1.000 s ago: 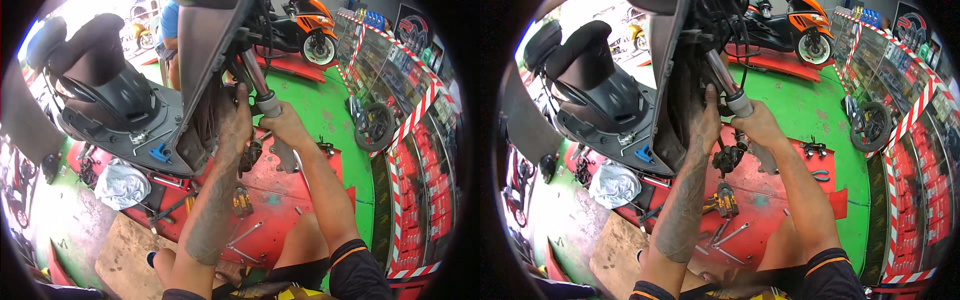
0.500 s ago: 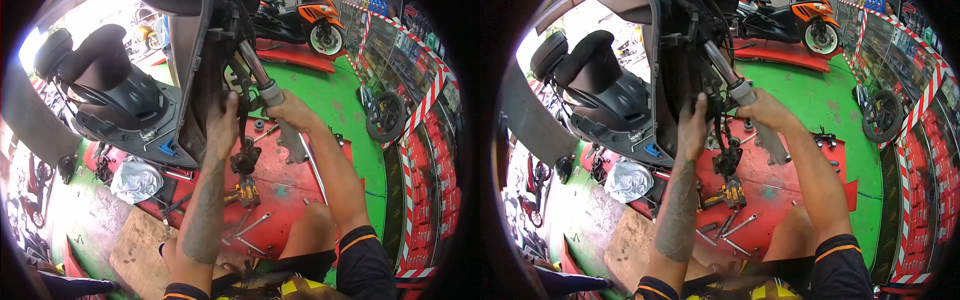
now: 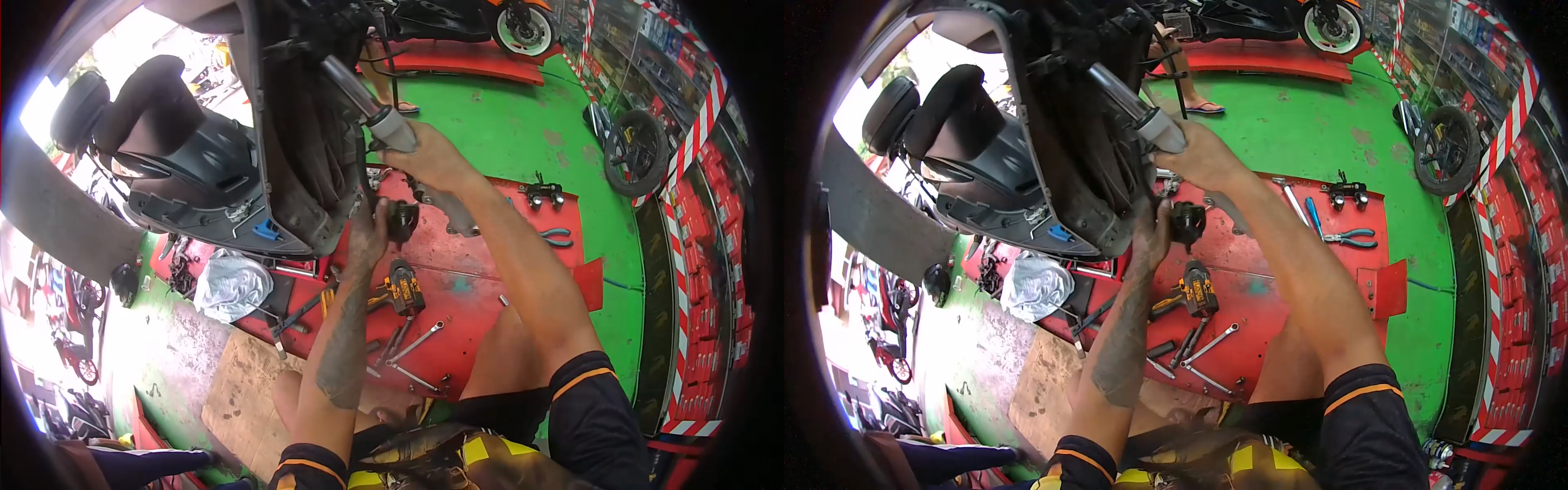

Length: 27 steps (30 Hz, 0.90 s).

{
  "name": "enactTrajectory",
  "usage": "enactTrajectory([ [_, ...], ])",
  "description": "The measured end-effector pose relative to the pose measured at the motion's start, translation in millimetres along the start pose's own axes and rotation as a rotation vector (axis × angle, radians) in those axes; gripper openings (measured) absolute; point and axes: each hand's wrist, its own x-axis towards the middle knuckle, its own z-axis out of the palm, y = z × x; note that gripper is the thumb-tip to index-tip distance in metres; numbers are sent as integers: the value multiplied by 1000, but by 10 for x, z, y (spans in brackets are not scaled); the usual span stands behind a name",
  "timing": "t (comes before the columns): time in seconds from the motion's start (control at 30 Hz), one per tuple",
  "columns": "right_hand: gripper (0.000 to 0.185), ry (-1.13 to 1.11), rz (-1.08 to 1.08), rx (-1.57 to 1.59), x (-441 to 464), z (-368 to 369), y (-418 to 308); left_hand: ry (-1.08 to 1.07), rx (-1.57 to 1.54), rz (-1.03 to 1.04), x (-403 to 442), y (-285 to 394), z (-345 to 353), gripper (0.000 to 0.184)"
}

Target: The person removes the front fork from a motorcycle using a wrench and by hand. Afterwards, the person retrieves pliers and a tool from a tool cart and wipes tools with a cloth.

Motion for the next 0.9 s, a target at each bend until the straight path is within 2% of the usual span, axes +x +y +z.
enactTrajectory([
  [0.1, 73, -49, -5, 44, -53, -64, 125, 52, -102, -13, -155, 67, -114, 36],
  [0.2, 81, -43, 46, 188, -126, -26, 346, 118, -347, -383, -334, 325, -188, 36],
  [0.23, 80, -38, 60, 280, -147, -37, 293, 160, -437, -299, -360, 308, -75, 39],
  [0.33, 75, -109, 177, 400, -181, -78, 344, 147, -597, -291, -426, 368, 247, 38],
  [0.37, 73, -146, 227, 408, -172, -93, 402, 136, -741, -288, -399, 364, 350, 39],
  [0.47, 71, -53, -48, 315, -225, -52, 507, 287, -861, -246, -324, 538, 491, 40],
  [0.6, 65, 3, -117, 261, -290, -44, 484, 437, -931, -276, -214, 667, 467, 41],
  [0.67, 66, 84, -161, 237, -306, -3, 463, 432, -911, -294, -194, 676, 422, 41],
  [0.9, 74, -12, 0, 242, -221, 2, 692, 410, -919, -311, -205, 567, 458, 41],
])
